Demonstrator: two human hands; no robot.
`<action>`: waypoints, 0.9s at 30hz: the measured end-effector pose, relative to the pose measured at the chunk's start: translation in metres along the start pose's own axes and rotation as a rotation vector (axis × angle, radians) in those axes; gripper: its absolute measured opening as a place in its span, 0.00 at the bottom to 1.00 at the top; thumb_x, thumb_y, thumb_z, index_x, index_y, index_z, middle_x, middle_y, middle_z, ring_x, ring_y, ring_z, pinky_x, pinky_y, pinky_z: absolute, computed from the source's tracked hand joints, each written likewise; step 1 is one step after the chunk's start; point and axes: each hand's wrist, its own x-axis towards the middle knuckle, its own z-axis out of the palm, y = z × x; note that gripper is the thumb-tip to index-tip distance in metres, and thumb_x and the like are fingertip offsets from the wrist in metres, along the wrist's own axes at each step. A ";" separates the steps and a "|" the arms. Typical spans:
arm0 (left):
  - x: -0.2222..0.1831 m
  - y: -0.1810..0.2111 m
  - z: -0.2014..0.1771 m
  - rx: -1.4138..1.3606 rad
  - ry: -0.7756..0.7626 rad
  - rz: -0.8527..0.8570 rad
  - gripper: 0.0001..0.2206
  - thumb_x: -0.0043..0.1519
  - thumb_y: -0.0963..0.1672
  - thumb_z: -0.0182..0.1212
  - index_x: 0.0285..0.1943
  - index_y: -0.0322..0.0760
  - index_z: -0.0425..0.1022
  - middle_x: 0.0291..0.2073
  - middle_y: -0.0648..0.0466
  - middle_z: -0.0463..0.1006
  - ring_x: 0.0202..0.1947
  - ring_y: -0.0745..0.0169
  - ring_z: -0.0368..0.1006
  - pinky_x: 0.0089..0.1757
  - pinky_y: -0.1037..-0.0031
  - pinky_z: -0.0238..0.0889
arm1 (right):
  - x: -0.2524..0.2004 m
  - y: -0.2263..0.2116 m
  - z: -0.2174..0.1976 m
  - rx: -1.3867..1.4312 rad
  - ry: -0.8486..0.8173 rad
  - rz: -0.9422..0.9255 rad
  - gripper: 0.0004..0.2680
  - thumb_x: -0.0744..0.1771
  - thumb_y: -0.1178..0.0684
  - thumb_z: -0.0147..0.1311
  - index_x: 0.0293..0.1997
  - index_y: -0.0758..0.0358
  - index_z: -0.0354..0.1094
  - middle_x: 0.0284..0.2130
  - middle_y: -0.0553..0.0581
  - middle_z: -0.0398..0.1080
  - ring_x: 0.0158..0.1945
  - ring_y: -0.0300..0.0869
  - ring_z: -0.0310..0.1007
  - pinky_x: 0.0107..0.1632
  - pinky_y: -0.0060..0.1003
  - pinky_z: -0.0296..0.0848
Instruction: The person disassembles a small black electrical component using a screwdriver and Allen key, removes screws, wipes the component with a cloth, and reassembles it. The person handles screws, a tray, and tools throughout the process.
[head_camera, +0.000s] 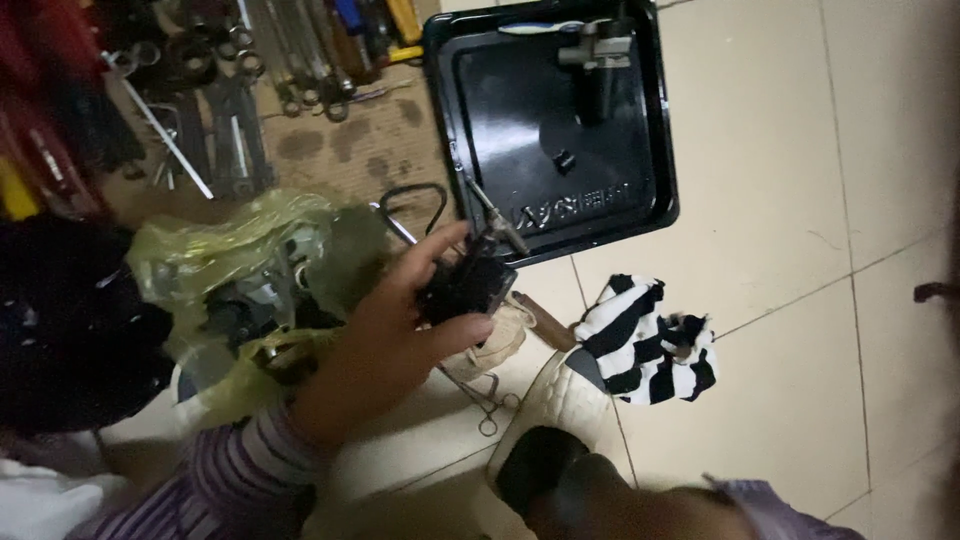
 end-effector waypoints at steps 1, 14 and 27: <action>-0.002 0.001 -0.002 0.047 -0.011 0.088 0.35 0.54 0.48 0.64 0.74 0.50 0.59 0.62 0.48 0.75 0.53 0.56 0.78 0.48 0.70 0.71 | 0.044 0.022 -0.015 -0.002 0.001 -0.008 0.11 0.57 0.33 0.60 0.38 0.34 0.77 0.40 0.31 0.77 0.51 0.28 0.73 0.55 0.27 0.72; -0.003 0.032 -0.002 0.311 -0.101 0.100 0.42 0.50 0.46 0.64 0.78 0.48 0.52 0.50 0.52 0.82 0.25 0.64 0.75 0.29 0.74 0.68 | 0.180 0.100 0.034 -0.081 1.307 -1.256 0.14 0.70 0.51 0.55 0.62 0.63 0.65 0.55 0.65 0.70 0.63 0.59 0.67 0.67 0.63 0.58; 0.000 0.021 -0.020 0.188 -0.118 0.204 0.46 0.48 0.55 0.67 0.78 0.47 0.49 0.64 0.51 0.75 0.66 0.52 0.69 0.64 0.57 0.52 | 0.184 0.103 0.043 0.310 1.094 -1.457 0.16 0.71 0.49 0.48 0.62 0.72 0.59 0.49 0.71 0.68 0.52 0.58 0.71 0.54 0.49 0.74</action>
